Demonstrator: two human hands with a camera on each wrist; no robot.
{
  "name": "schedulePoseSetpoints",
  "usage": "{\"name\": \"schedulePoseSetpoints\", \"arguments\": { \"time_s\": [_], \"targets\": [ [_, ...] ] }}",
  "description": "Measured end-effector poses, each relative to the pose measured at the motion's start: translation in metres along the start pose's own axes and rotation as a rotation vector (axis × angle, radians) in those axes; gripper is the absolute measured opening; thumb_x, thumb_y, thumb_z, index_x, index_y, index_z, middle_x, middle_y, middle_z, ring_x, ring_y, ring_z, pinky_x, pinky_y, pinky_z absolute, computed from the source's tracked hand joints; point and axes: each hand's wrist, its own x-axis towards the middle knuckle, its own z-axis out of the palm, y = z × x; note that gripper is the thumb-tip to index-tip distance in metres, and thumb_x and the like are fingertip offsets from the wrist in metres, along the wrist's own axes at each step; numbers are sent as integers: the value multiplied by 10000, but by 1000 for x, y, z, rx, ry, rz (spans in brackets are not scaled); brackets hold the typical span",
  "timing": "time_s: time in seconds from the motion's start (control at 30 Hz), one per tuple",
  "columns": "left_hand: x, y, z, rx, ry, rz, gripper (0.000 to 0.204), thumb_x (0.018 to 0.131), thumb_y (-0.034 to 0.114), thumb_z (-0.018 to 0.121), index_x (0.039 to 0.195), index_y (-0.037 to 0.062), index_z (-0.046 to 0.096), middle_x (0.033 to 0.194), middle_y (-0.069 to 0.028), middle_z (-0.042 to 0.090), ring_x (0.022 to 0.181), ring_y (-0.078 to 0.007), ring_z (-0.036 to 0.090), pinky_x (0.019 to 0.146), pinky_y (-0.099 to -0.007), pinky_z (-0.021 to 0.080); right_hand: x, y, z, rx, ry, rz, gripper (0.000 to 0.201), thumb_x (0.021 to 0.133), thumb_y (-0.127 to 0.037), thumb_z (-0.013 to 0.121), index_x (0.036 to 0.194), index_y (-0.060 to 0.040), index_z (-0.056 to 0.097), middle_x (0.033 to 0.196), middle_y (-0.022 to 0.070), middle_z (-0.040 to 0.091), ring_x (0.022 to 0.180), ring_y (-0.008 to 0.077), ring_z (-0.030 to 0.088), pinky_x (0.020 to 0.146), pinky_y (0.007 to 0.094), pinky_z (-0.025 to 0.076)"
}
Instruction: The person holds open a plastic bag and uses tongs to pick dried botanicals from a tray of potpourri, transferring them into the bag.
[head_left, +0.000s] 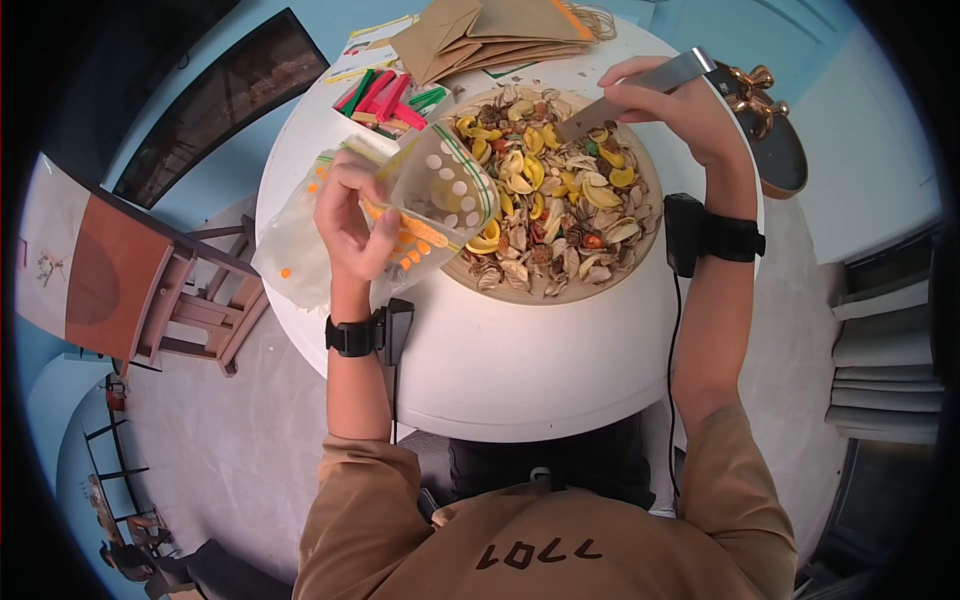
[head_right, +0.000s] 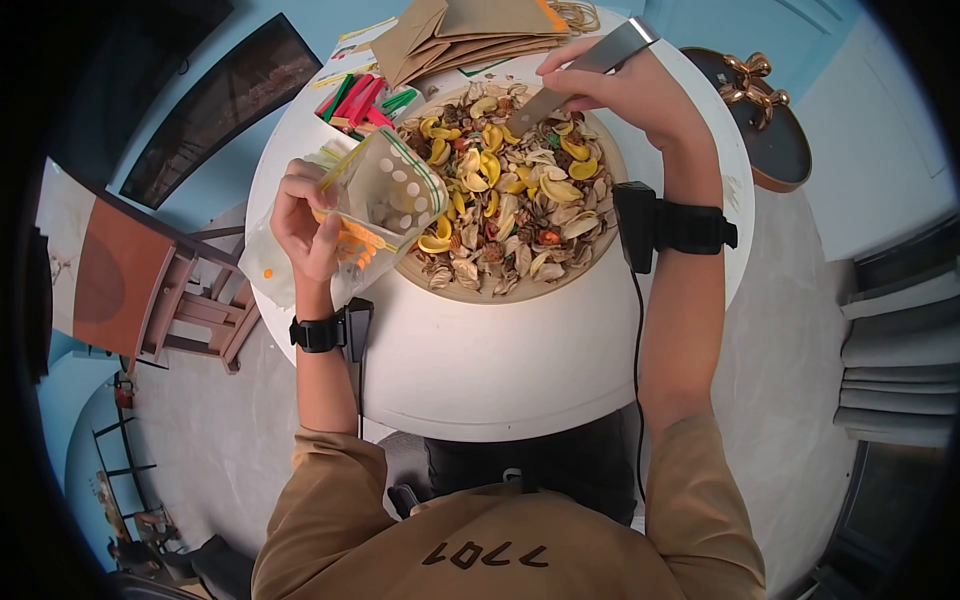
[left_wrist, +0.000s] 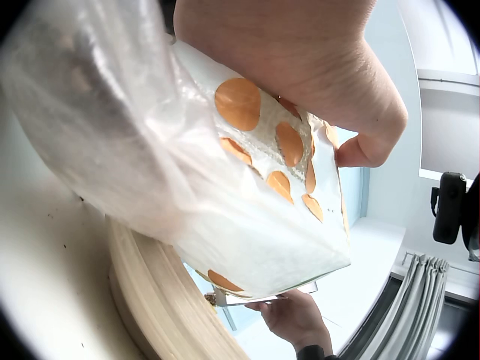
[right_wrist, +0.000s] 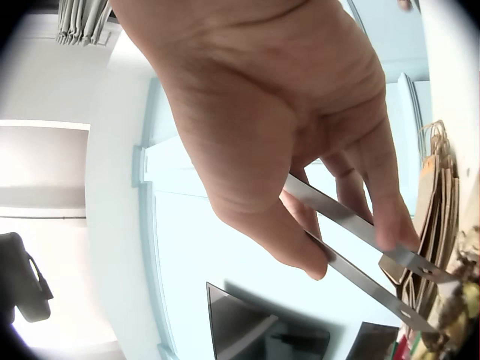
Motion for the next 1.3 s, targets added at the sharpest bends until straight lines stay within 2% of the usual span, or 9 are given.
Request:
{"name": "schedulePoseSetpoints", "arguments": {
  "time_s": [0.23,0.3,0.4,0.57,0.7,0.8,0.9,1.0,1.3],
  "targets": [
    [0,-1,0,-10,-5,-3,179,669,119,596,787,71,470,791,-38,448,758,-159,406,731,-267,343,3,-11,14,311,23,-5,229,820,-141,680,990,11,659,958,102,648,864,186,651,742,262,572],
    [-1,-1,0,-10,-5,-2,178,673,121,598,787,72,470,790,-38,448,758,-158,406,730,-268,344,4,-18,22,516,-57,21,225,828,-92,664,1014,34,639,962,125,648,865,210,656,747,283,581],
    [0,0,0,-8,-6,1,178,679,126,601,786,72,469,788,-37,448,757,-158,407,729,-269,344,8,-17,37,576,-160,25,288,818,-151,691,1043,18,633,1001,104,644,897,203,650,755,294,573],
    [0,0,1,-7,-5,1,183,685,137,608,785,74,467,786,-37,447,757,-158,407,728,-270,343,5,-35,68,545,-187,8,259,788,-147,716,973,25,657,979,119,641,889,218,648,776,310,570],
    [0,0,0,-5,-1,5,187,676,135,608,782,74,466,790,-38,447,757,-158,407,725,-269,342,3,-37,66,520,-175,-4,260,787,-152,716,972,22,661,967,114,645,885,210,646,789,309,565],
    [-1,-1,-1,-2,1,6,190,670,132,608,782,73,467,792,-39,445,758,-158,407,722,-267,342,7,-25,51,518,-33,-9,217,809,-92,688,988,27,658,964,121,649,883,225,654,779,292,571],
    [1,1,0,-3,-7,6,191,668,128,607,785,70,467,792,-40,440,757,-158,407,722,-265,342,15,1,41,254,90,-30,216,809,-155,703,993,-44,681,956,60,654,909,148,626,810,254,526],
    [1,1,0,-3,-7,4,190,670,128,606,785,69,468,791,-40,436,754,-157,407,722,-263,343,20,20,35,15,166,16,230,797,-185,721,991,-66,688,945,35,656,891,123,605,779,255,495],
    [0,0,0,4,-2,0,187,670,128,604,783,71,466,785,-40,435,754,-159,408,725,-265,346,26,41,41,47,189,26,212,772,-207,743,951,-100,704,870,-6,646,813,88,581,700,235,468]
  ]
}}
